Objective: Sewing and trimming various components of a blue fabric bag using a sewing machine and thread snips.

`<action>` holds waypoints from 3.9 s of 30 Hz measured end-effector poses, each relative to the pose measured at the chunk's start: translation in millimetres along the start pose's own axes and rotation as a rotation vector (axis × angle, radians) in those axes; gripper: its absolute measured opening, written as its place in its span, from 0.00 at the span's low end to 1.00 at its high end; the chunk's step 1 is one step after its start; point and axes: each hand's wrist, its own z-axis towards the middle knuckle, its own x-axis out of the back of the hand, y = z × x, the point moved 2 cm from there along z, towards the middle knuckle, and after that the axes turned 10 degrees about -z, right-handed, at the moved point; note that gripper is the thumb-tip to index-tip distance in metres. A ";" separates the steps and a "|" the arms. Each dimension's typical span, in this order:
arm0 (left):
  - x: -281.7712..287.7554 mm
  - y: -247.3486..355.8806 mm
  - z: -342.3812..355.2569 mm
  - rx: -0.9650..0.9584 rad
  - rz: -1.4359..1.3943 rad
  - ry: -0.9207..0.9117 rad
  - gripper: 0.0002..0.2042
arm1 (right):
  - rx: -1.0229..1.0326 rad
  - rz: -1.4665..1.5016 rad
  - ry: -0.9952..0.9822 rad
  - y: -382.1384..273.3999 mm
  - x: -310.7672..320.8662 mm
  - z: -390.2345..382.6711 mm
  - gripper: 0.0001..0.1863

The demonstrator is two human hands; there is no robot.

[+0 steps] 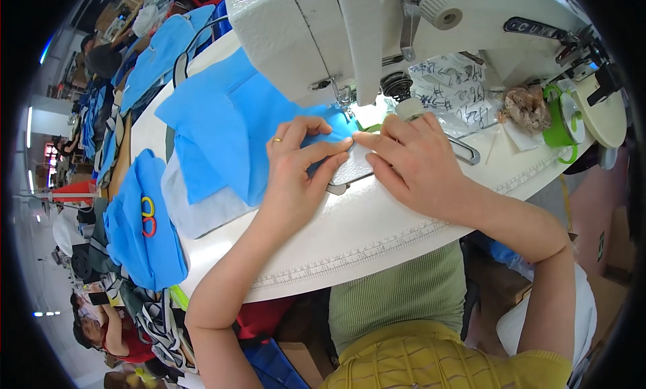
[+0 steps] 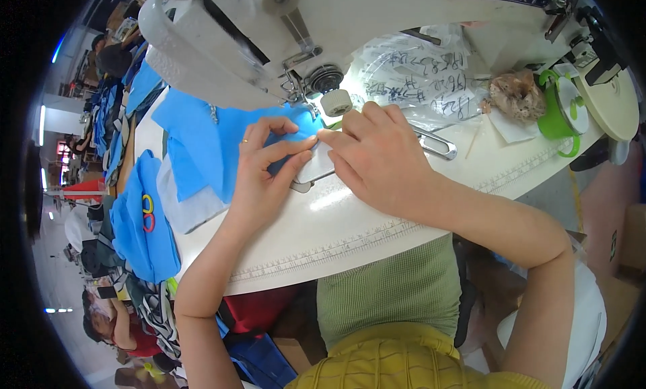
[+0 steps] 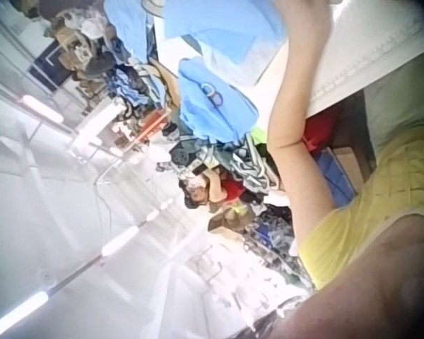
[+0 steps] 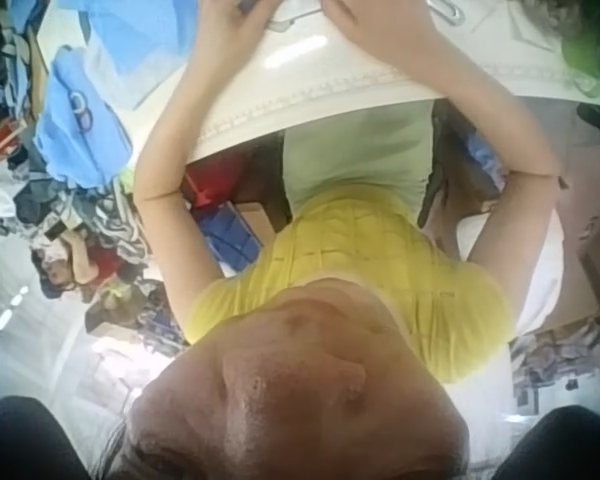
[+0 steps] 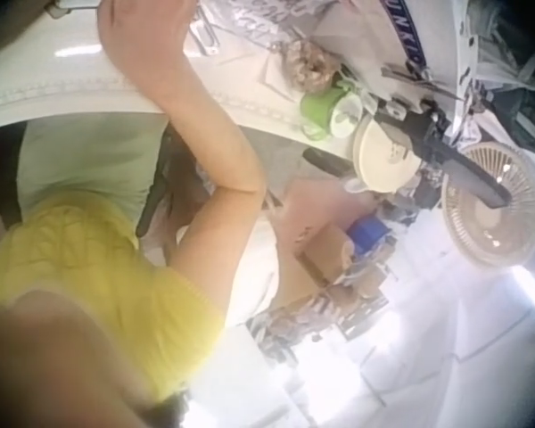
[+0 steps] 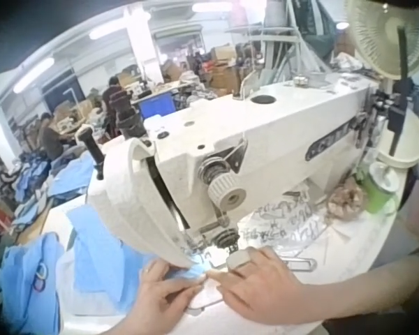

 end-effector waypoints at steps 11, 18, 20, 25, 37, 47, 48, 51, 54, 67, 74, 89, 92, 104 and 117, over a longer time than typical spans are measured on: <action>-18.7 13.8 -3.2 0.021 0.084 0.133 0.13 | -0.021 0.059 0.083 2.9 0.6 -4.8 0.09; -25.2 22.9 -13.8 0.073 0.147 0.060 0.19 | 0.024 0.059 0.105 3.2 2.6 -6.1 0.10; -27.7 30.0 -17.5 0.110 0.113 0.036 0.21 | 0.017 0.051 0.091 3.4 2.9 -6.2 0.11; -10.8 42.6 -14.8 0.099 0.071 -0.049 0.24 | 0.047 0.084 0.074 2.8 4.0 -7.7 0.10; 37.2 4.6 35.8 0.165 -0.152 -0.472 0.13 | 0.139 0.169 0.039 -19.7 -0.4 -5.9 0.16; 22.1 -3.2 20.1 -0.178 -0.028 -0.261 0.14 | 0.135 0.062 -0.016 -14.4 0.8 -7.8 0.12; 19.4 -0.1 16.8 -0.150 -0.002 -0.220 0.14 | 0.135 0.062 -0.017 -13.1 0.6 -8.2 0.12; 12.9 6.0 8.0 -0.084 0.040 -0.175 0.14 | 0.110 0.093 0.040 -8.9 2.0 -10.0 0.11; 10.2 5.0 4.2 -0.064 0.067 -0.154 0.15 | 0.110 0.118 0.043 -7.0 3.2 -12.0 0.11; 4.0 29.3 -22.2 0.046 -0.045 -0.188 0.11 | 0.032 0.149 0.076 -1.7 5.2 -13.6 0.11; 9.4 18.3 -24.0 0.214 -0.498 0.130 0.07 | 0.098 0.115 -0.009 -9.2 4.2 -12.6 0.18; 15.7 11.3 -5.1 0.165 -0.500 0.119 0.12 | 0.253 0.142 0.224 -21.6 -5.2 -4.3 0.17; 15.7 13.1 -1.0 0.052 -0.401 0.012 0.11 | 0.270 0.158 0.166 -21.1 -7.0 -4.8 0.16; 11.8 4.3 -3.2 -0.069 -0.229 -0.178 0.13 | 0.198 0.188 0.035 -22.8 0.5 -8.0 0.10; -0.9 23.9 -11.3 0.047 -0.082 -0.125 0.13 | 0.263 0.250 -0.032 -7.6 6.7 -16.8 0.13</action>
